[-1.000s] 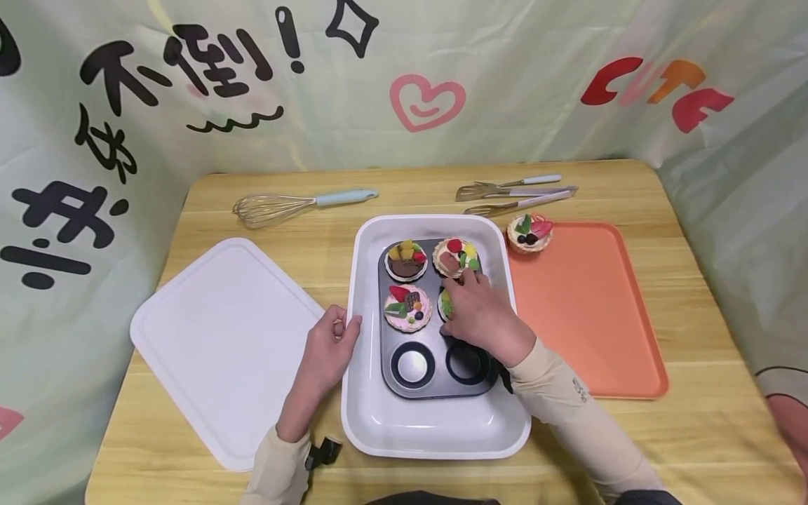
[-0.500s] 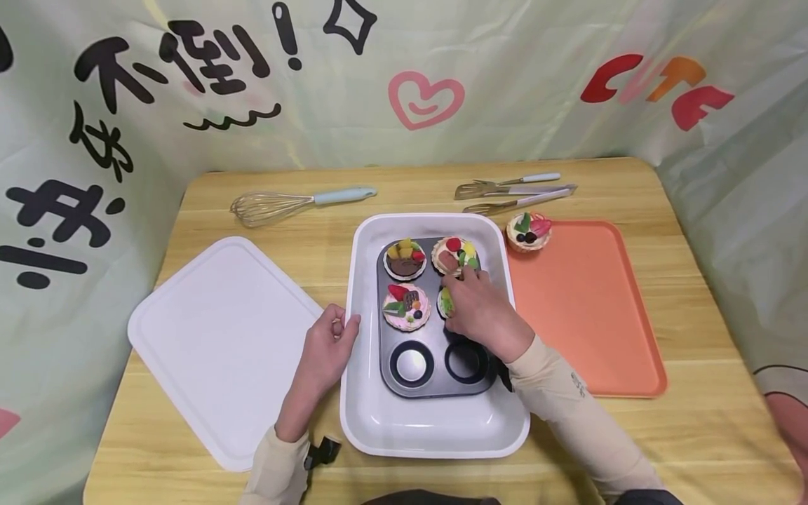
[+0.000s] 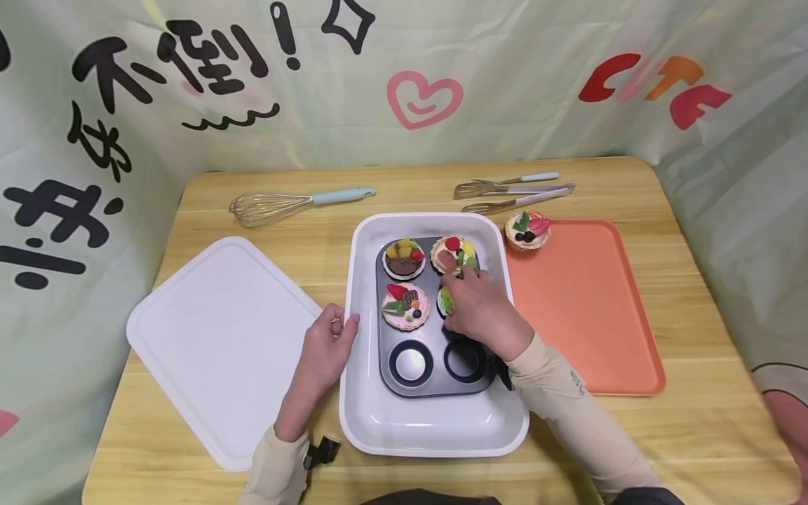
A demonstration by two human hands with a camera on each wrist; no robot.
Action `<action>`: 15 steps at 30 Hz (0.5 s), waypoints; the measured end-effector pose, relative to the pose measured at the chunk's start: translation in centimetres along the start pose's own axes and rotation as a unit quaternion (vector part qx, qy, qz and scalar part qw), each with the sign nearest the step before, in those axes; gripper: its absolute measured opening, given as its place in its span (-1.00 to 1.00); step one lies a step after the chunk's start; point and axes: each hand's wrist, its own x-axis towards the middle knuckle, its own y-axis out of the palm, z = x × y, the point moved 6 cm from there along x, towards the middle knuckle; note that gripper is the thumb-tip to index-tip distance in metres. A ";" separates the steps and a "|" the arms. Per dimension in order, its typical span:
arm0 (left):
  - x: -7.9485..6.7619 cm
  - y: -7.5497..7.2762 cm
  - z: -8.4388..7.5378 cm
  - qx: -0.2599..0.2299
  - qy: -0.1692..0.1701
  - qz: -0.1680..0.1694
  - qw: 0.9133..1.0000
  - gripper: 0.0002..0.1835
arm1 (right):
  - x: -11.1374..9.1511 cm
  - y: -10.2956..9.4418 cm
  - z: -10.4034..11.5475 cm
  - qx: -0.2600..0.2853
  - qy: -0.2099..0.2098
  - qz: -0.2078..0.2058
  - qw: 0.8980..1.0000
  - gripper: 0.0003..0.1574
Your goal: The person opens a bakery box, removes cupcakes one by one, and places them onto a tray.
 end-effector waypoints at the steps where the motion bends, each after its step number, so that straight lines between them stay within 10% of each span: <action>1: 0.0 0.0 0.0 -0.001 0.000 0.001 1.000 -0.82 | 0.0 0.0 0.0 0.000 -0.001 -0.001 1.000 -0.33; 15: 0.0 0.0 0.0 -0.003 -0.009 0.004 1.000 -0.81 | 0.0 -0.4 -0.3 0.016 -0.005 -0.005 1.000 -0.28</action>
